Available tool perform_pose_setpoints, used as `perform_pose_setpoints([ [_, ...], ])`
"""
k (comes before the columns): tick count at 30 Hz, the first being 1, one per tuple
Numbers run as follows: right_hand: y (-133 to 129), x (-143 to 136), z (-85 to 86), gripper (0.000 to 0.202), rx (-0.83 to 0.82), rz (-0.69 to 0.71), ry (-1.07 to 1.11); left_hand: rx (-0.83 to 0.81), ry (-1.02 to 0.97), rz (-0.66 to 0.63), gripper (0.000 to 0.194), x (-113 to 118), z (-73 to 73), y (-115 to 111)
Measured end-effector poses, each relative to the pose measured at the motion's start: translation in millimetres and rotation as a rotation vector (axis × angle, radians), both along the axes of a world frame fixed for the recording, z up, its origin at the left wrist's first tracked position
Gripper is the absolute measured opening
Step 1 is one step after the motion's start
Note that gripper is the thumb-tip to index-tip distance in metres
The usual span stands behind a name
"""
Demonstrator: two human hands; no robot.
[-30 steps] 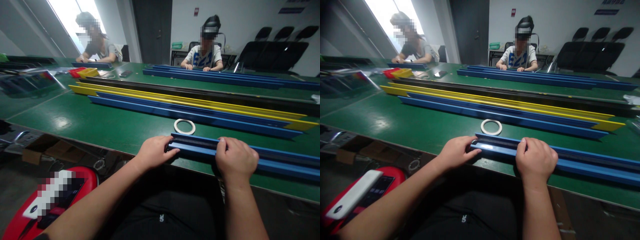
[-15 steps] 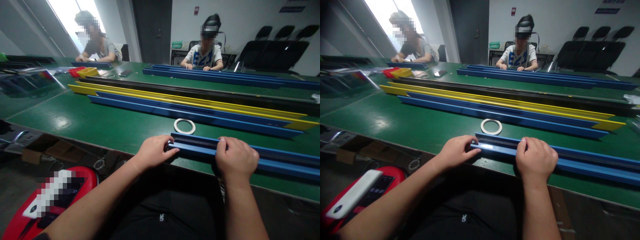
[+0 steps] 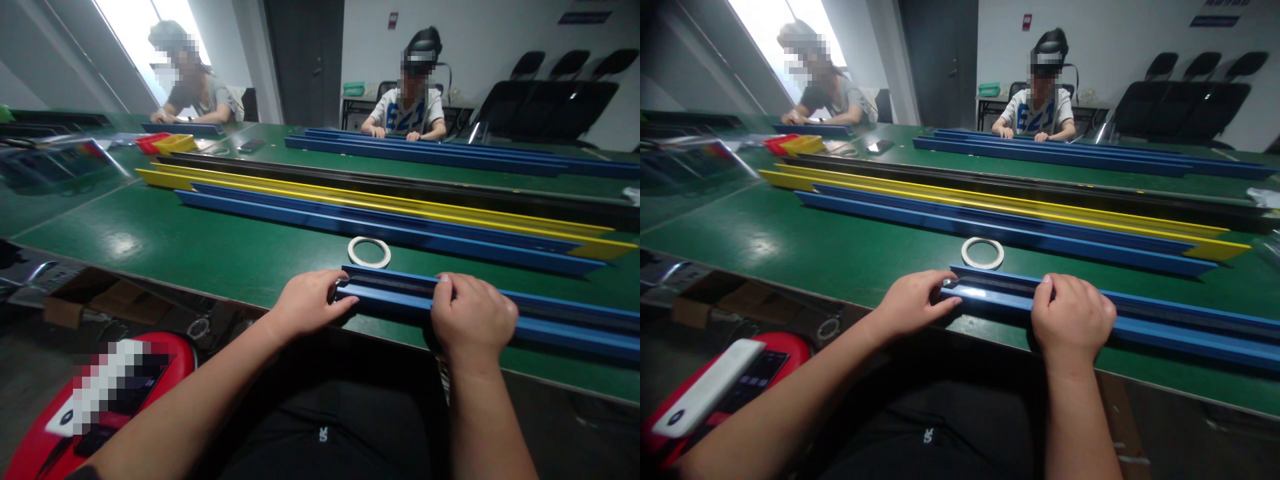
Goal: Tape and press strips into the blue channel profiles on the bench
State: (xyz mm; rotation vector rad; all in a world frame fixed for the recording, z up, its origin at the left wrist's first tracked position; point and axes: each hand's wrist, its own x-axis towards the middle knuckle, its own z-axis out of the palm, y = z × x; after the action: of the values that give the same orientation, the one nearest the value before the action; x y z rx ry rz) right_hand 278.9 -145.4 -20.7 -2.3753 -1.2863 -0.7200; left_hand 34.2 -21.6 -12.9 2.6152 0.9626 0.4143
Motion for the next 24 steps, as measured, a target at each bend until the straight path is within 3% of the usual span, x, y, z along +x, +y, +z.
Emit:
perform_pose_setpoints([
  [13,-0.2,-0.2,-0.6,0.031,0.017,-0.006,0.007,-0.018,0.018,-0.007,0.039,1.1,1.7,0.3],
  [24,-0.4,-0.5,-1.7,0.031,0.05,0.018,0.024,0.007,-0.01,-0.013,0.045,-0.1,-0.1,-0.4],
])
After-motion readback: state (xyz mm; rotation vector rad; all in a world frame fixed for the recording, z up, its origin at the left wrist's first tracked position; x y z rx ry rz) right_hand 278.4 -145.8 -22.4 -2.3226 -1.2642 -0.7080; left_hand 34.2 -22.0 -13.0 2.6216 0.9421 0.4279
